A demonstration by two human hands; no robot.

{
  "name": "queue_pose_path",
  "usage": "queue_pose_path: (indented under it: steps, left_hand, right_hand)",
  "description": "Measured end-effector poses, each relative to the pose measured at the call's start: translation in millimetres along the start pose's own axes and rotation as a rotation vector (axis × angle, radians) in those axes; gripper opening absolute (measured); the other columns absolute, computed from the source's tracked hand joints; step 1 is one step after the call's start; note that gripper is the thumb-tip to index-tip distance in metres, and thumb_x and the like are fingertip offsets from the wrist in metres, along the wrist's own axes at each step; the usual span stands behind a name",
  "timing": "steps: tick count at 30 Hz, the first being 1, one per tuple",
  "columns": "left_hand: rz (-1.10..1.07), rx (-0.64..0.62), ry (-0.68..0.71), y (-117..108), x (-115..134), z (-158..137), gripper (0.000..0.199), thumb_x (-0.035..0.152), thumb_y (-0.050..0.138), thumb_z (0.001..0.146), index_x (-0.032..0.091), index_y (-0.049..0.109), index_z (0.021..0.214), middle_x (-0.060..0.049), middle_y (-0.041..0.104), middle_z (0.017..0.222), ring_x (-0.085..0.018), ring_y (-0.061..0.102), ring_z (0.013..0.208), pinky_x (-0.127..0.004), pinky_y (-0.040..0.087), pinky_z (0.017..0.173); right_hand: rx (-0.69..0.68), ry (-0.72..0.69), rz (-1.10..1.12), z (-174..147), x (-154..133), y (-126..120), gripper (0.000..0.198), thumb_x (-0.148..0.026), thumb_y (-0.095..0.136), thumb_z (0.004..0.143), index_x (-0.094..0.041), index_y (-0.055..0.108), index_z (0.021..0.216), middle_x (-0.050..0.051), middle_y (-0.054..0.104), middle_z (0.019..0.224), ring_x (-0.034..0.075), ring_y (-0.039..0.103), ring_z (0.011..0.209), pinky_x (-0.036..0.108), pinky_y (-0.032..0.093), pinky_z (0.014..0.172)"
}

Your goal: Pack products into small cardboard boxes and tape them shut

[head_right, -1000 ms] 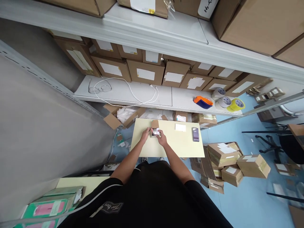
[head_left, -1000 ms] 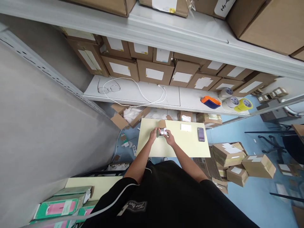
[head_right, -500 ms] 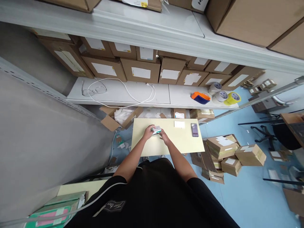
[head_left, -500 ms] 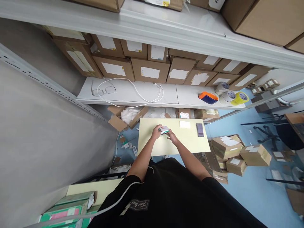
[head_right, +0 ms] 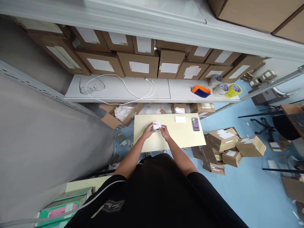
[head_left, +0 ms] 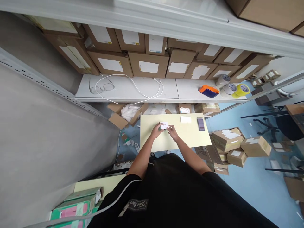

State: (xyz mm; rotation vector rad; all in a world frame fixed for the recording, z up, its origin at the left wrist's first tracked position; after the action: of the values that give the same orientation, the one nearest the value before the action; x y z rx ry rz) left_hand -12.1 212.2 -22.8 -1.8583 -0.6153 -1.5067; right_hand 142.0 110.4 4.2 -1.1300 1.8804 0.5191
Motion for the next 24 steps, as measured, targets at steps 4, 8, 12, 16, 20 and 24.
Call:
queue_pose_path:
  steps: [4,8,12,16,20,24]
  left_hand:
    - [0.02,-0.014,0.034,0,1,-1,0.051,0.031,0.071,0.085,0.027,0.064,0.136,-0.009,0.056,0.151,-0.03,0.05,0.143,-0.042,0.04,0.118]
    - [0.016,0.024,0.041,4,4,-3,0.044,0.034,0.065,0.091,0.027,0.063,0.134,-0.009,0.059,0.145,-0.027,0.057,0.133,-0.041,0.045,0.113]
    - [0.052,0.054,0.013,5,8,-6,0.041,0.033,0.062,0.092,0.029,0.064,0.134,-0.007,0.059,0.147,-0.026,0.055,0.136,-0.04,0.044,0.115]
    - [0.084,0.056,-0.036,8,14,-6,0.045,0.027,0.061,0.091,0.027,0.063,0.136,-0.008,0.055,0.151,-0.027,0.054,0.138,-0.041,0.044,0.116]
    - [0.069,0.116,-0.109,15,19,-7,0.054,0.024,0.062,0.09,0.027,0.059,0.144,-0.009,0.052,0.156,-0.03,0.053,0.14,-0.044,0.043,0.118]
    - [0.06,0.157,-0.113,12,19,-11,0.061,0.029,0.062,0.094,0.029,0.052,0.154,-0.009,0.05,0.16,-0.032,0.052,0.143,-0.047,0.043,0.118]
  right_hand:
    - [0.038,0.02,0.005,0,1,2,0.056,-0.053,0.073,0.078,-0.031,0.056,0.127,0.006,0.07,0.121,0.024,0.062,0.109,0.038,0.049,0.089]
    - [0.0,0.038,-0.011,-2,-5,3,0.055,-0.052,0.074,0.079,-0.032,0.06,0.128,0.006,0.071,0.121,0.026,0.062,0.112,0.038,0.05,0.089]
    - [-0.02,0.05,0.002,-4,-8,2,0.052,-0.051,0.074,0.08,-0.032,0.062,0.127,0.005,0.07,0.127,0.026,0.061,0.118,0.039,0.051,0.092]
    - [-0.001,0.084,-0.006,-5,-5,2,0.048,-0.05,0.072,0.082,-0.032,0.064,0.126,0.006,0.067,0.133,0.027,0.06,0.123,0.043,0.051,0.099]
    - [-0.008,0.122,-0.029,-5,0,6,0.052,-0.054,0.068,0.086,-0.033,0.063,0.133,0.006,0.065,0.138,0.028,0.059,0.13,0.045,0.049,0.105]
    - [-0.052,0.068,-0.034,-1,-2,15,0.055,-0.061,0.064,0.088,-0.033,0.062,0.135,0.005,0.064,0.142,0.026,0.057,0.136,0.045,0.047,0.109]
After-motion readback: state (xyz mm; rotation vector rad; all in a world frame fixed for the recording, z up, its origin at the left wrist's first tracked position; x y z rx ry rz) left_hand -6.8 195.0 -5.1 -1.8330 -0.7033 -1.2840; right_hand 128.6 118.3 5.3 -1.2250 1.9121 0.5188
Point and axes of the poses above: each hand's wrist, its own z-axis towards the middle knuckle, its own y-axis out of the palm, x = y × z, the point moved 1 cm from there along z, towards the middle knuckle
